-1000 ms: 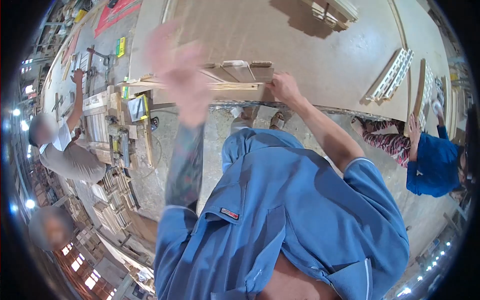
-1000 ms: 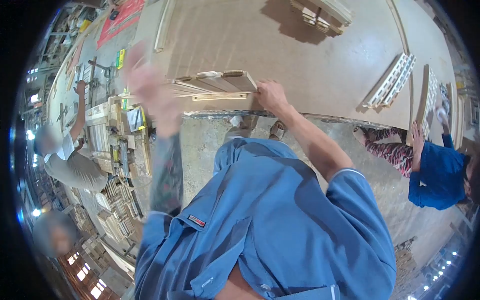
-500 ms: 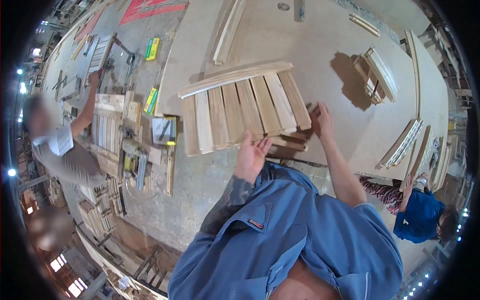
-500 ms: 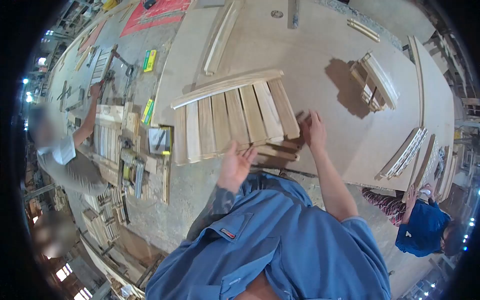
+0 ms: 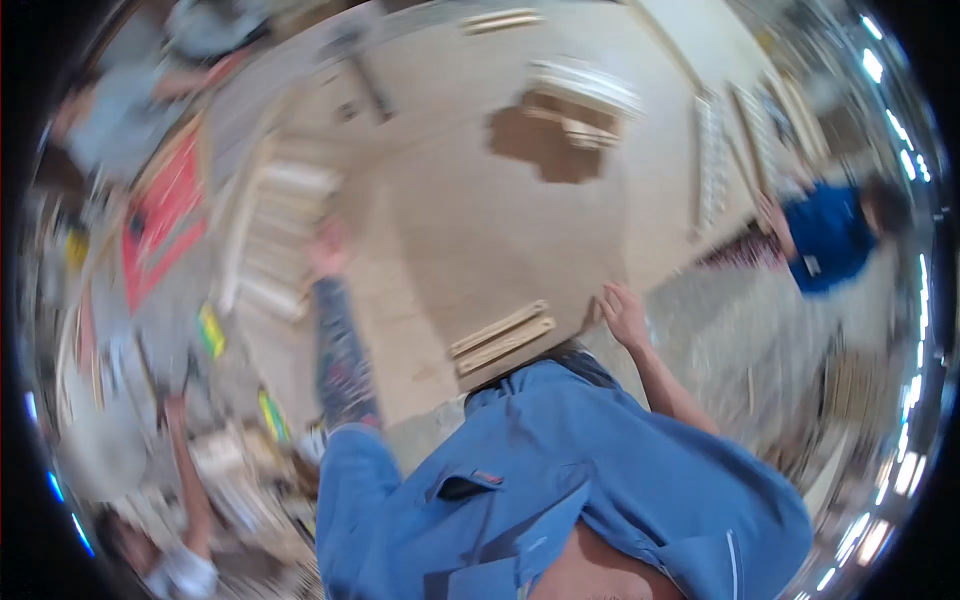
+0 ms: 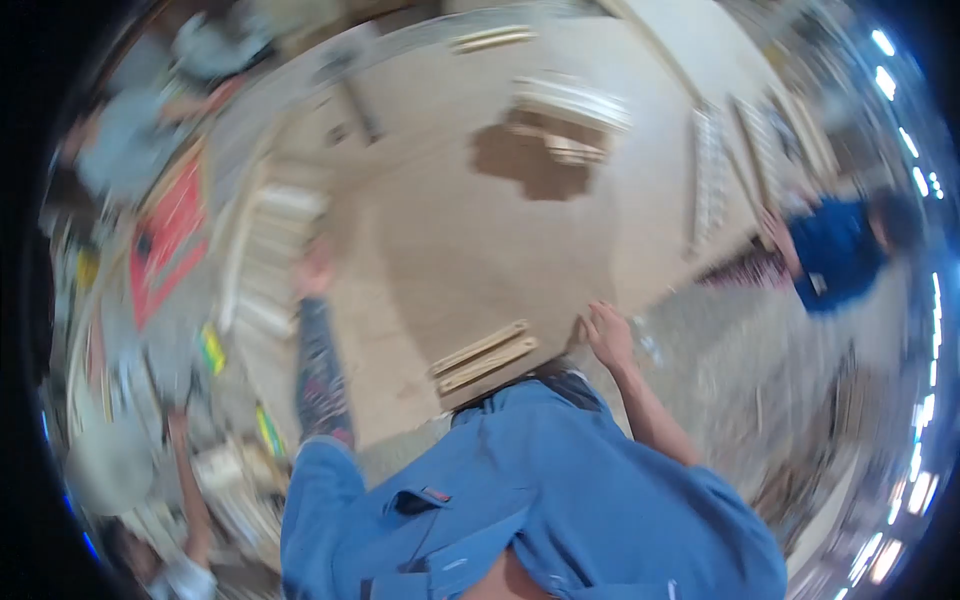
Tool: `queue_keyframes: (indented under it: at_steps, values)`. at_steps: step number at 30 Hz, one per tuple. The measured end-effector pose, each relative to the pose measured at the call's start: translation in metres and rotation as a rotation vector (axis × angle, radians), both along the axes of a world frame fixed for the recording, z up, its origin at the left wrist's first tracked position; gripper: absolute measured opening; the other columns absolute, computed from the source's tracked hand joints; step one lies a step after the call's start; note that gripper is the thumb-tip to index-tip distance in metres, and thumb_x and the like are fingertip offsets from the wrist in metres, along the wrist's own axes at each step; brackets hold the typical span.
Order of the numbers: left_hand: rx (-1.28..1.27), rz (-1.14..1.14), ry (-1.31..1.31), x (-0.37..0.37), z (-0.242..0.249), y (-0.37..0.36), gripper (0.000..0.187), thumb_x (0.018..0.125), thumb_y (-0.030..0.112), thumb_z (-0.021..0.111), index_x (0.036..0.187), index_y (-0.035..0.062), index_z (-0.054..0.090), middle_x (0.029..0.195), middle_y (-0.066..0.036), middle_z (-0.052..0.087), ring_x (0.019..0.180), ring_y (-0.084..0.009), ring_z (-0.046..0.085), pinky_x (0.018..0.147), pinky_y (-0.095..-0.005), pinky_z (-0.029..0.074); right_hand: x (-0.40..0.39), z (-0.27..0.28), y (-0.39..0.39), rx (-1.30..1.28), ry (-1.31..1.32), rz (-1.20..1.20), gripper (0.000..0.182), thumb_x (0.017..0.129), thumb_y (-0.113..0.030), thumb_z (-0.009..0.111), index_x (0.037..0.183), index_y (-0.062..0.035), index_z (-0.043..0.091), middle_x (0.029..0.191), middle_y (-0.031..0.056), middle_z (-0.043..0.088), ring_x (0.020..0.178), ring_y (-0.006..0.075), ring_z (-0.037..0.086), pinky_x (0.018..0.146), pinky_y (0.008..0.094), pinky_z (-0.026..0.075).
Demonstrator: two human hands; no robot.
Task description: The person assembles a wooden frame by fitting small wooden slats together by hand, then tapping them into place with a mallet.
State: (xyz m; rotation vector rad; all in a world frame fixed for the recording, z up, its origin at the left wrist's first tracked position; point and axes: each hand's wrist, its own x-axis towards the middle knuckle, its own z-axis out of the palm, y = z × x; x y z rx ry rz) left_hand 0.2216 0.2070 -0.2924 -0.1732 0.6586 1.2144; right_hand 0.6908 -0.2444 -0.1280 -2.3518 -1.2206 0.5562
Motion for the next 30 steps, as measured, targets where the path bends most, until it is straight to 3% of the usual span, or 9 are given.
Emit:
queue_keyframes:
  at_steps: [1,2,4,13,16,19,21,24,30]
  values:
    - [0.367,-0.239,0.548,-0.026,-0.024,0.010,0.061,0.103,0.046,0.046,0.139,-0.0033,0.047,0.142,-0.022,0.052,0.133,-0.0331,0.049,0.114,-0.0452,0.040,0.012,0.007,-0.003,-0.003,-0.048,-0.075,0.036,0.090,-0.023,0.067,0.121,-0.0067,0.066,0.123,0.0214,0.066,0.120,0.0384,0.059,0.102,0.0431,0.047]
    - [0.207,-0.319,0.842,-0.027,-0.003,0.018,0.064,0.104,0.048,0.043,0.142,-0.0032,0.043,0.146,-0.021,0.048,0.137,-0.0309,0.045,0.115,-0.0436,0.037,0.034,0.002,-0.012,0.066,-0.071,-0.139,0.038,0.089,-0.024,0.067,0.123,-0.0089,0.065,0.122,0.0202,0.066,0.117,0.0386,0.060,0.101,0.0442,0.047]
    - [-0.025,-0.258,0.751,0.014,0.106,-0.025,0.066,0.103,0.050,0.044,0.144,-0.0006,0.039,0.140,-0.015,0.052,0.120,-0.0260,0.057,0.106,-0.0376,0.047,0.090,0.000,-0.020,0.073,-0.120,-0.297,0.041,0.088,-0.028,0.067,0.126,-0.0113,0.064,0.119,0.0191,0.068,0.113,0.0379,0.062,0.098,0.0455,0.048]
    - [0.102,-0.778,0.969,0.270,0.146,-0.206,0.048,0.100,0.039,0.059,0.136,0.0085,0.054,0.104,-0.008,0.068,0.088,-0.0153,0.064,0.076,-0.0271,0.053,0.298,-0.020,0.020,0.007,-0.024,-0.879,0.073,0.077,-0.044,0.074,0.135,-0.0081,0.050,0.120,0.0197,0.066,0.110,0.0359,0.064,0.095,0.0453,0.050]
    - [0.267,-1.047,0.829,0.387,0.146,-0.245,0.040,0.099,0.029,0.063,0.131,0.0048,0.059,0.095,-0.006,0.068,0.079,-0.0072,0.062,0.068,-0.0220,0.049,0.268,-0.028,0.042,0.112,-0.144,-0.886,0.060,0.076,-0.039,0.074,0.122,-0.0065,0.053,0.111,0.0189,0.067,0.104,0.0370,0.065,0.088,0.0482,0.050]
    - [0.752,-1.160,1.136,0.505,0.159,-0.269,0.061,0.093,0.038,0.069,0.136,-0.0039,0.056,0.115,-0.014,0.069,0.104,-0.0226,0.065,0.093,-0.0337,0.050,0.184,-0.018,0.041,0.072,-0.011,-0.743,0.055,0.076,-0.037,0.073,0.118,-0.0074,0.054,0.102,0.0189,0.067,0.094,0.0380,0.066,0.081,0.0490,0.050]
    - [1.004,-1.098,1.444,0.557,0.155,-0.279,0.065,0.084,0.045,0.077,0.123,-0.0036,0.062,0.106,-0.012,0.068,0.092,-0.0249,0.064,0.082,-0.0377,0.052,0.125,0.025,0.026,0.018,0.294,-0.541,0.055,0.077,-0.043,0.076,0.116,-0.0088,0.056,0.096,0.0164,0.069,0.091,0.0346,0.068,0.077,0.0457,0.052]
    - [1.290,-1.363,1.858,0.575,0.187,-0.292,0.066,0.077,0.044,0.079,0.120,-0.0023,0.060,0.125,-0.024,0.061,0.114,-0.0368,0.060,0.092,-0.0448,0.051,0.103,0.043,0.005,-0.058,0.532,-0.337,0.049,0.079,-0.044,0.077,0.109,-0.0081,0.060,0.094,0.0138,0.070,0.088,0.0314,0.070,0.078,0.0427,0.054]
    - [1.082,-1.351,1.757,0.440,0.212,-0.279,0.052,0.078,0.036,0.076,0.117,0.0046,0.060,0.104,-0.020,0.069,0.097,-0.0373,0.067,0.082,-0.0496,0.053,0.176,0.004,-0.026,0.195,0.523,-0.312,0.025,0.089,-0.022,0.072,0.102,-0.0020,0.068,0.095,0.0120,0.072,0.089,0.0211,0.069,0.079,0.0335,0.054]
